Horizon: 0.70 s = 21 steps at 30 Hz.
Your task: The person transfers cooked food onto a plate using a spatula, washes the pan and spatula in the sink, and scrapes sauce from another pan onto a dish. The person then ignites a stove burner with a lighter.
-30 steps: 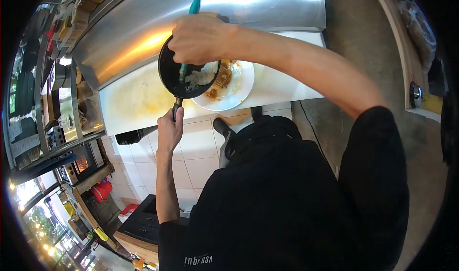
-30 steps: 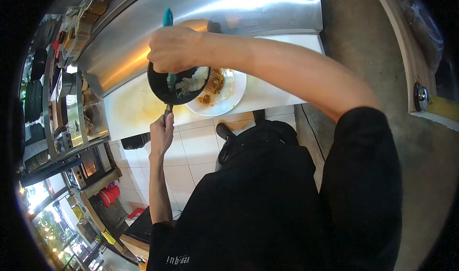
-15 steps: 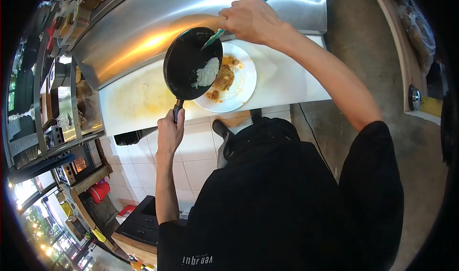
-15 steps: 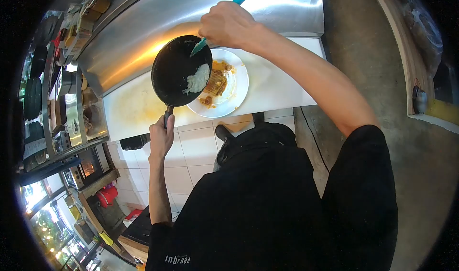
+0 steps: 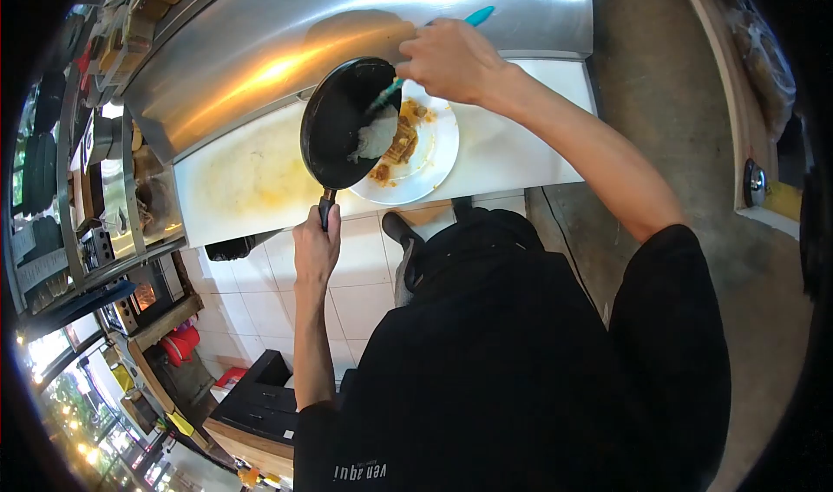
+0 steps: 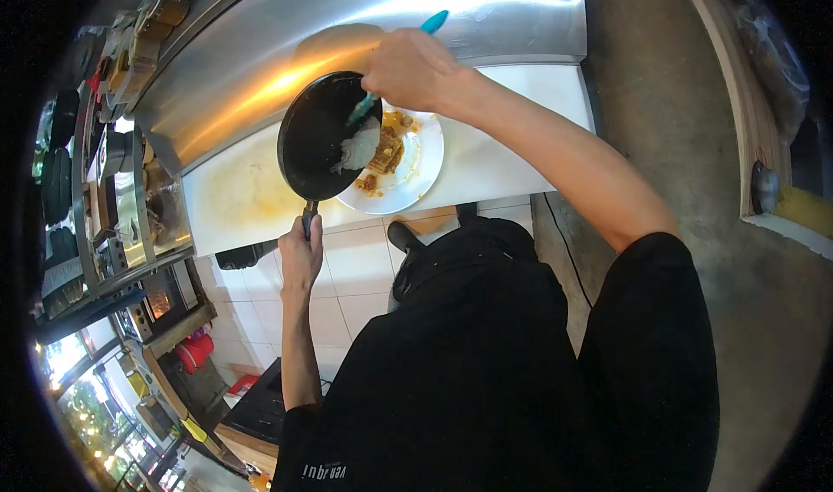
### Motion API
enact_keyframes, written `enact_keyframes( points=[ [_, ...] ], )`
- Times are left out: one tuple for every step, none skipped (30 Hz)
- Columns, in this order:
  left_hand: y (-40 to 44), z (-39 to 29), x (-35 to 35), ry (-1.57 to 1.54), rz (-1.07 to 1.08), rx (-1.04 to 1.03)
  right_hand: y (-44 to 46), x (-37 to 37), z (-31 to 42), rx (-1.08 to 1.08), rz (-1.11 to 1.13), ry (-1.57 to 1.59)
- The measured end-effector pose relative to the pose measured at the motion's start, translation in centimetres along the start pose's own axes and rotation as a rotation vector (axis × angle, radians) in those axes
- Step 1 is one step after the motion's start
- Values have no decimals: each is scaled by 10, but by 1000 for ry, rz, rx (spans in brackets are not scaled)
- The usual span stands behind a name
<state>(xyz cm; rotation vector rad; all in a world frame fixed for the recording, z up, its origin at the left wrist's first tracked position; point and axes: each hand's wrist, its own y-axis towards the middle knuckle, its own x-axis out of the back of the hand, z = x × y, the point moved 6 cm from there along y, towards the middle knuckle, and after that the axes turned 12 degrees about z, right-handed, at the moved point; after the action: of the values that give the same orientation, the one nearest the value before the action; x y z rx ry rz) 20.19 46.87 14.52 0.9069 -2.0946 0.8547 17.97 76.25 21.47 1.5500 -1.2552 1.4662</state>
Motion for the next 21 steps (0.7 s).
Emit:
enact_keyframes(
  points=[
    [-1,-1,0,0,-2,8,0,3,-2,-23,-18,34],
    [-2,-5,-1,20,6,19,-1,5,-5,-49,-37,66],
    [-2,-8,-1,42,16,26,0,2,-3,-52,-37,68],
    [0,-8,0,43,24,22,1,-1,3,-28,-12,40],
    [0,-7,1,65,0,5,0,-5,8,-3,16,13],
    [0,-8,1,85,-27,-6,-2,-6,8,-1,25,17],
    [-1,-8,0,80,-23,-1,-6,8,5,-32,-23,29],
    [-2,-10,1,74,-29,-1,-7,16,4,-63,-75,43],
    [-3,-10,2,72,-34,-2,-6,8,10,-60,-76,49],
    [-3,-9,1,88,-40,11,-6,4,22,-5,-139,43],
    [-3,-8,1,91,-40,8,-6,2,29,48,-201,33],
    [-2,-7,0,90,-34,10,-6,-4,28,47,-202,32],
    [-3,-6,0,88,-25,15,-6,-3,29,60,-173,32],
    [-5,-5,1,87,-23,19,-4,-2,34,77,-143,33],
    [-6,-6,0,95,-10,28,-2,-1,35,83,-143,34],
    [-7,-8,-1,104,4,35,-2,2,35,84,-166,64],
    [-8,-7,-1,106,2,32,-3,5,34,81,-190,92],
    [-8,-7,-1,111,-21,9,-3,5,34,76,-192,87],
    [-7,-8,-1,115,-42,-14,-3,0,39,92,-106,45],
    [-5,-8,0,111,-46,-20,-2,-5,42,111,-18,2],
    [-5,-6,-1,111,-52,-19,-5,-5,39,113,-16,-1]
  ],
)
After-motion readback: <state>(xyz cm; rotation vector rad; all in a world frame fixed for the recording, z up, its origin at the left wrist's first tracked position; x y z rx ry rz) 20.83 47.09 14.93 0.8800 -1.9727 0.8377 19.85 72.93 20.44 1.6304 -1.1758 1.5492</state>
